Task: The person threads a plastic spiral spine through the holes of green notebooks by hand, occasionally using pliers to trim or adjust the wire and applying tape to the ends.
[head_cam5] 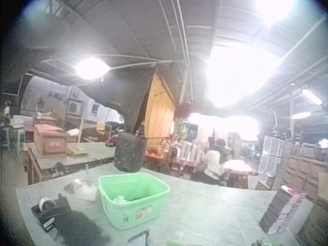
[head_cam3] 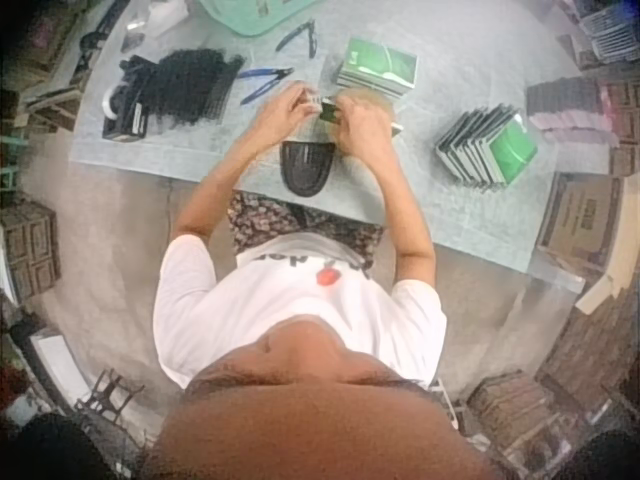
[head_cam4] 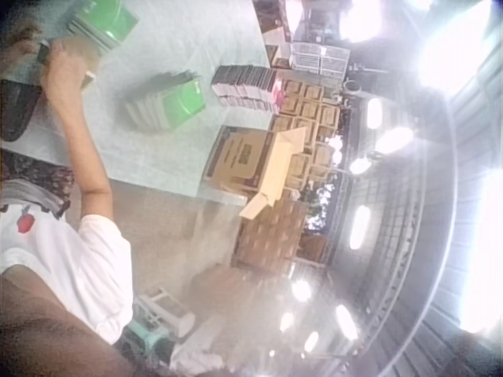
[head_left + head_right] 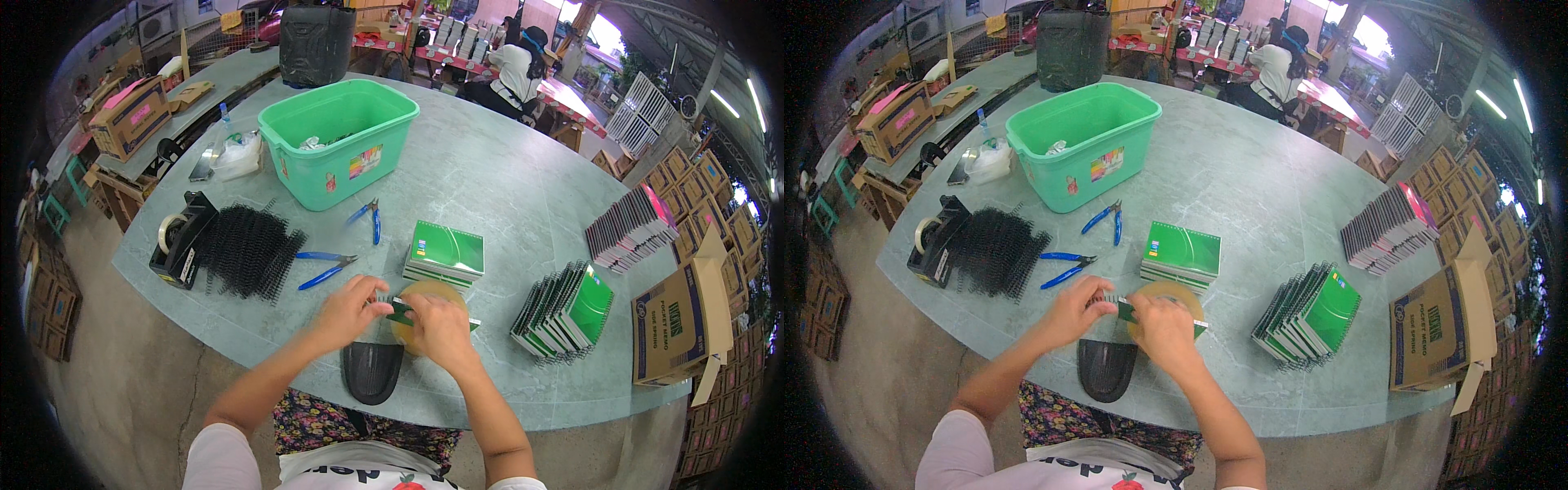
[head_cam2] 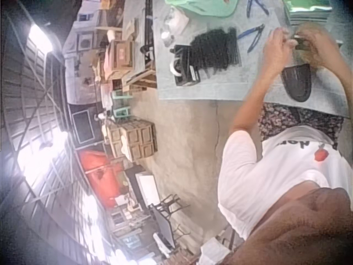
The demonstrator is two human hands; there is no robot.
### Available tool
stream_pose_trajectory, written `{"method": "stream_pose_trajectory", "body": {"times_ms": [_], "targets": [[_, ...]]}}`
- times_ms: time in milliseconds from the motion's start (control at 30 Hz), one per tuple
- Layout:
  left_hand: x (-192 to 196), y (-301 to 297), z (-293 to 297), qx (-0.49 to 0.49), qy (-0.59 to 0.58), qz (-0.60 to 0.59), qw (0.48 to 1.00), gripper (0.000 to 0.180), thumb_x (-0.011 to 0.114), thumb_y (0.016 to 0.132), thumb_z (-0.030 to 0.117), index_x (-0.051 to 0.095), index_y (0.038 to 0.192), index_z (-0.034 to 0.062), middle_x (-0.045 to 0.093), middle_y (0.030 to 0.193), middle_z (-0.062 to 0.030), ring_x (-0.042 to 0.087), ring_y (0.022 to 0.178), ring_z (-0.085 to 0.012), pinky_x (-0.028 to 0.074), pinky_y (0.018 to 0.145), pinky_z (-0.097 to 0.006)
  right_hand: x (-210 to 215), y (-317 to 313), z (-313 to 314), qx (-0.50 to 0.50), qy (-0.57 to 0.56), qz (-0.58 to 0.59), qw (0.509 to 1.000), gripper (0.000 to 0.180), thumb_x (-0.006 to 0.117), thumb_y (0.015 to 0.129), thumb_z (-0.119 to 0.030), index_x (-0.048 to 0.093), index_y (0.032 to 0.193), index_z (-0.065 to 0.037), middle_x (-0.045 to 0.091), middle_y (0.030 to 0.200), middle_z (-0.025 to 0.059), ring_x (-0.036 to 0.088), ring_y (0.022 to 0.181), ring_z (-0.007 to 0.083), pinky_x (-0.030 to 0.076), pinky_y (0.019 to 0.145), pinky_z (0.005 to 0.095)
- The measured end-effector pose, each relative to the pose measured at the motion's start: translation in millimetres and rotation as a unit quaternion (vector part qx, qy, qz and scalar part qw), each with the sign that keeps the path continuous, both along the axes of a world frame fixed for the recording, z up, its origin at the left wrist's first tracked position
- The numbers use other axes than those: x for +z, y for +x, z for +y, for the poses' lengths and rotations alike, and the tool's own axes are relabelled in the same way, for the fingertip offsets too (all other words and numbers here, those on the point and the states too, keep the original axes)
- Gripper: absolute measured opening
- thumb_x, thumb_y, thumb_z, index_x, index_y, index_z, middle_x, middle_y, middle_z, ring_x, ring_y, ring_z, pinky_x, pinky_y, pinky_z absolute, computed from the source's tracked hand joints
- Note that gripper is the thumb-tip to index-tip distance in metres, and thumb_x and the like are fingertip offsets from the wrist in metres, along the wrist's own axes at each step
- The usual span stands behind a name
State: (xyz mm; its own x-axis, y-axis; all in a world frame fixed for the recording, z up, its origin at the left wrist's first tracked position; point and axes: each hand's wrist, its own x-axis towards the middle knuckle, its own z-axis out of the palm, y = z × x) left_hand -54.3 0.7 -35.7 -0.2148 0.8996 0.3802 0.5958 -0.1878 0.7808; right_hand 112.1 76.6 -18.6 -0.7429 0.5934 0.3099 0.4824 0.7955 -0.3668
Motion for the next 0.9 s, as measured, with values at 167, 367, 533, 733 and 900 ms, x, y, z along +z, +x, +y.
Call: {"method": "stream_pose_trajectory", "body": {"times_ms": [167, 367, 533, 733, 900], "targets": [[10, -25, -4, -0.075, -0.066, 0.065, 0.993, 0.024, 0.059, 0.087, 0.025, 0.060, 0.100, 0.0045, 0.063, 0.083, -0.0162, 0.061, 0.077, -0.0314, 0.046, 0.068, -0.039, -1, -5, -4, 0.008, 0.038, 0.011, 0.999, 0.018, 0.064, 0.079, -0.019, 0.061, 0.095, -0.011, 0.064, 0.079, 0.0072, 0.063, 0.077, 0.0259, 0.045, 0.068, 0.0397], [1, -25, 0, -0.084, -0.098, 0.059, 0.990, 0.024, 0.058, 0.087, 0.025, 0.060, 0.099, 0.0041, 0.062, 0.084, -0.0162, 0.059, 0.077, -0.0327, 0.046, 0.069, -0.039, -9, -8, -1, -0.017, -0.042, 0.115, 0.992, 0.017, 0.065, 0.079, -0.019, 0.060, 0.091, -0.009, 0.064, 0.078, 0.0083, 0.062, 0.075, 0.0268, 0.045, 0.066, 0.0392], [15, -17, 2, -0.079, -0.071, 0.039, 0.994, 0.021, 0.059, 0.087, 0.023, 0.061, 0.091, 0.0024, 0.062, 0.079, -0.0139, 0.059, 0.072, -0.0269, 0.046, 0.066, -0.035, -6, -4, 1, 0.016, 0.013, 0.010, 1.000, 0.017, 0.063, 0.079, -0.017, 0.060, 0.094, -0.009, 0.064, 0.078, 0.0076, 0.062, 0.075, 0.0266, 0.045, 0.066, 0.0389], [10, -35, 10, -0.122, -0.120, 0.005, 0.985, 0.017, 0.057, 0.089, 0.018, 0.062, 0.090, 0.0019, 0.063, 0.071, -0.0096, 0.060, 0.064, -0.0174, 0.046, 0.061, -0.031, 1, -3, -4, 0.030, 0.024, 0.010, 0.999, 0.017, 0.060, 0.080, -0.015, 0.060, 0.097, -0.011, 0.065, 0.082, 0.0079, 0.063, 0.078, 0.0250, 0.044, 0.068, 0.0391], [21, -35, 10, -0.160, -0.200, 0.002, 0.967, 0.019, 0.055, 0.090, 0.021, 0.063, 0.091, 0.0029, 0.063, 0.072, -0.0101, 0.059, 0.063, -0.0179, 0.046, 0.061, -0.031, -6, -7, 1, 0.029, 0.021, 0.041, 0.999, 0.019, 0.059, 0.084, -0.022, 0.059, 0.099, -0.011, 0.064, 0.080, 0.0075, 0.062, 0.078, 0.0257, 0.044, 0.068, 0.0390]]}}
